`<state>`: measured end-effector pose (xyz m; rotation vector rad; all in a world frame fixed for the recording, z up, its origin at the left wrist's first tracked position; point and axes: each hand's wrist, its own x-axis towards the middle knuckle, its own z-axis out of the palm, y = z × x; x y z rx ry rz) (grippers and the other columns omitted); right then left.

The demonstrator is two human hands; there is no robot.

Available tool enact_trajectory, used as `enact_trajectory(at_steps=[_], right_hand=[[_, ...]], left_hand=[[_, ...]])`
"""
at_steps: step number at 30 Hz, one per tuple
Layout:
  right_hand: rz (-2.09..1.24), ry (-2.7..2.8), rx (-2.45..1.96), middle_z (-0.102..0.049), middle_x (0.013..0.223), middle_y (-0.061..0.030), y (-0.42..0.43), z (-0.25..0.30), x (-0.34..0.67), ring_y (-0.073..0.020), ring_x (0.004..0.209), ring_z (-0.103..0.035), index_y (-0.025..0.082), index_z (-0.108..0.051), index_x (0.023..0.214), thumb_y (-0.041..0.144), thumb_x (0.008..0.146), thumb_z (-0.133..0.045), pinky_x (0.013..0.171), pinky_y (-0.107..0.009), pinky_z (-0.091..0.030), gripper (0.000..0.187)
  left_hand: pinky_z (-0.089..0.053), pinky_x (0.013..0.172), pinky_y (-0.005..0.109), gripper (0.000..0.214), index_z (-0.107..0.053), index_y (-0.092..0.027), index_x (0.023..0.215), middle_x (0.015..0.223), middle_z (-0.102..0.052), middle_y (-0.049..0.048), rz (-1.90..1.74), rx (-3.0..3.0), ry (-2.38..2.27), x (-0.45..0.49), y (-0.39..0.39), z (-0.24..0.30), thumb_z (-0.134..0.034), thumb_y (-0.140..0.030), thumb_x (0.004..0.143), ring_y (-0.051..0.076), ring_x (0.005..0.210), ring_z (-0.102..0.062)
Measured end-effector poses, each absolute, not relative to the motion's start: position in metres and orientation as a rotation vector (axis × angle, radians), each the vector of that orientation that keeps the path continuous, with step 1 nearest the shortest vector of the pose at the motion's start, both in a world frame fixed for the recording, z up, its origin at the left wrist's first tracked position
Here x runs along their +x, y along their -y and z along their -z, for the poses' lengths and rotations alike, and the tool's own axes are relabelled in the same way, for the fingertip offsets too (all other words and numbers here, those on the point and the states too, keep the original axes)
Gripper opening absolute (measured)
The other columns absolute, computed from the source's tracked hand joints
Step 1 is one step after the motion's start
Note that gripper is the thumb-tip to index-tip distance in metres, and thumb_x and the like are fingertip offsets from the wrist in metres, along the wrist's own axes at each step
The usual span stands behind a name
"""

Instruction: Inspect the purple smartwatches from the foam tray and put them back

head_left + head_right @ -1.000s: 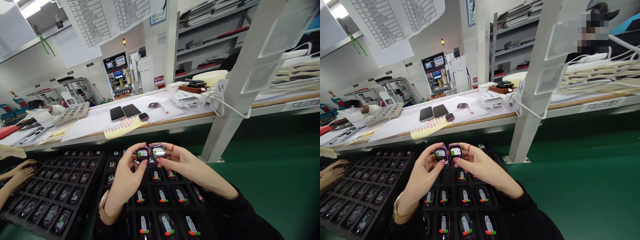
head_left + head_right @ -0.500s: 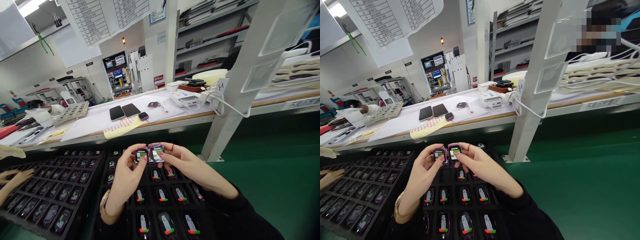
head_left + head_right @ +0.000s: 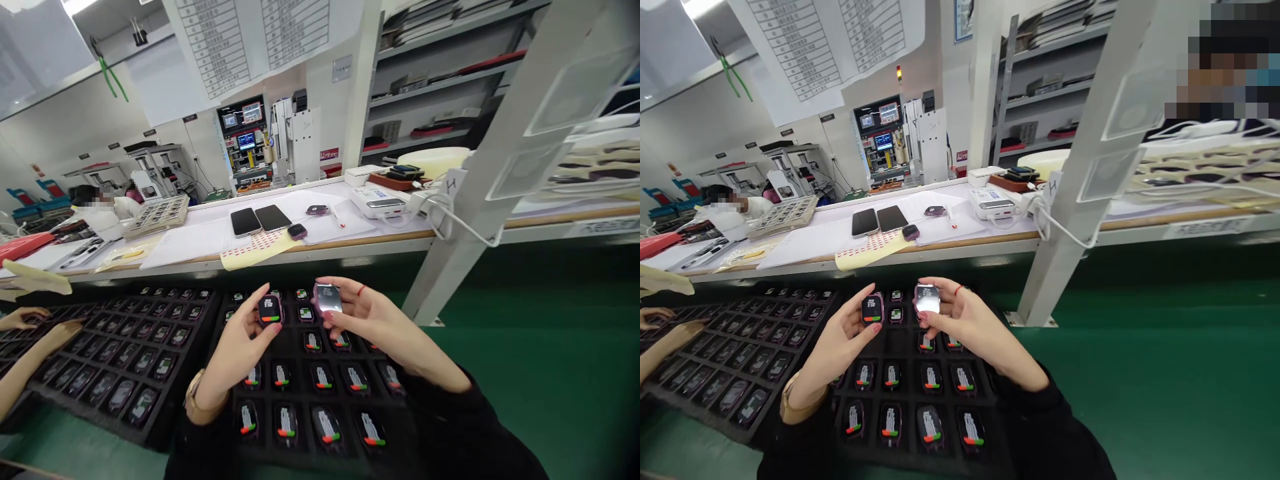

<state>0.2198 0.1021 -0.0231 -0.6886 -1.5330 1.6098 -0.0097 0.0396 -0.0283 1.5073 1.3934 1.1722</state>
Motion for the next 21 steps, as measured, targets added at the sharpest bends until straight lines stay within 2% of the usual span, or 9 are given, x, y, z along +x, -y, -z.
enact_trajectory(at_steps=[4, 6, 9, 12, 15, 18, 21], right_hand=[[-1.61, 1.686, -0.772, -0.066, 0.108, -0.0109, -0.11, 0.042, 0.211, -0.0206, 0.08, -0.063, 0.012, -0.052, 0.132, 0.044, 0.08, -0.078, 0.06, -0.027, -0.054, 0.066], [-1.496, 1.918, -0.855, -0.068, 0.088, -0.0064, -0.12, 0.059, 0.197, -0.021, 0.073, -0.062, 0.01, -0.054, 0.134, 0.043, 0.082, -0.073, 0.057, -0.027, -0.05, 0.065], [-1.242, 2.225, -1.022, -0.062, 0.064, 0.0001, -0.134, 0.086, 0.168, -0.0223, 0.064, -0.062, 0.007, -0.057, 0.136, 0.035, 0.084, -0.071, 0.058, -0.029, -0.048, 0.061], [-1.162, 2.303, -1.092, -0.068, 0.073, -0.0034, -0.14, 0.108, 0.141, -0.0271, 0.075, -0.066, 0.011, -0.066, 0.126, 0.026, 0.078, -0.077, 0.068, -0.031, -0.051, 0.052], [-1.113, 2.366, -1.126, -0.072, 0.091, -0.0076, -0.137, 0.123, 0.124, -0.0312, 0.091, -0.067, 0.016, -0.069, 0.12, 0.023, 0.076, -0.08, 0.079, -0.033, -0.052, 0.046], [-1.102, 2.418, -1.146, -0.071, 0.103, -0.0114, -0.134, 0.131, 0.117, -0.031, 0.1, -0.065, 0.017, -0.066, 0.121, 0.025, 0.08, -0.079, 0.087, -0.036, -0.051, 0.043], [-1.129, 2.469, -1.148, -0.069, 0.106, -0.0118, -0.135, 0.131, 0.115, -0.0281, 0.099, -0.065, 0.015, -0.065, 0.118, 0.028, 0.087, -0.076, 0.09, -0.04, -0.051, 0.036]], left_hand=[[-0.047, 0.067, 0.028, 0.062, -0.052, -0.02, 0.14, 0.093, -0.069, 0.0041, -0.847, 1.616, -1.748, -0.048, -0.04, 0.053, -0.067, -0.026, 0.08, 0.016, 0.073, -0.061], [-0.048, 0.07, 0.029, 0.061, -0.056, -0.017, 0.136, 0.084, -0.069, 0.0027, -0.741, 1.641, -1.82, -0.065, -0.047, 0.071, -0.069, -0.023, 0.077, 0.019, 0.074, -0.062], [-0.049, 0.075, 0.034, 0.064, -0.059, -0.009, 0.132, 0.077, -0.069, 0.0039, -0.638, 1.656, -1.87, -0.083, -0.059, 0.098, -0.074, -0.019, 0.071, 0.023, 0.076, -0.064], [-0.05, 0.079, 0.034, 0.066, -0.058, -0.008, 0.133, 0.086, -0.072, 0.0073, -0.559, 1.691, -1.849, -0.088, -0.069, 0.119, -0.074, -0.015, 0.07, 0.025, 0.083, -0.066], [-0.052, 0.075, 0.032, 0.067, -0.052, -0.011, 0.139, 0.087, -0.073, 0.0064, -0.497, 1.708, -1.775, -0.088, -0.074, 0.132, -0.071, -0.015, 0.075, 0.022, 0.08, -0.067], [-0.054, 0.076, 0.033, 0.061, -0.049, -0.013, 0.139, 0.088, -0.072, 0.0051, -0.467, 1.714, -1.731, -0.087, -0.077, 0.138, -0.067, -0.012, 0.081, 0.019, 0.078, -0.067], [-0.055, 0.081, 0.036, 0.05, -0.053, -0.014, 0.132, 0.098, -0.07, 0.0064, -0.471, 1.729, -1.734, -0.085, -0.08, 0.139, -0.067, -0.013, 0.084, 0.019, 0.085, -0.067]])
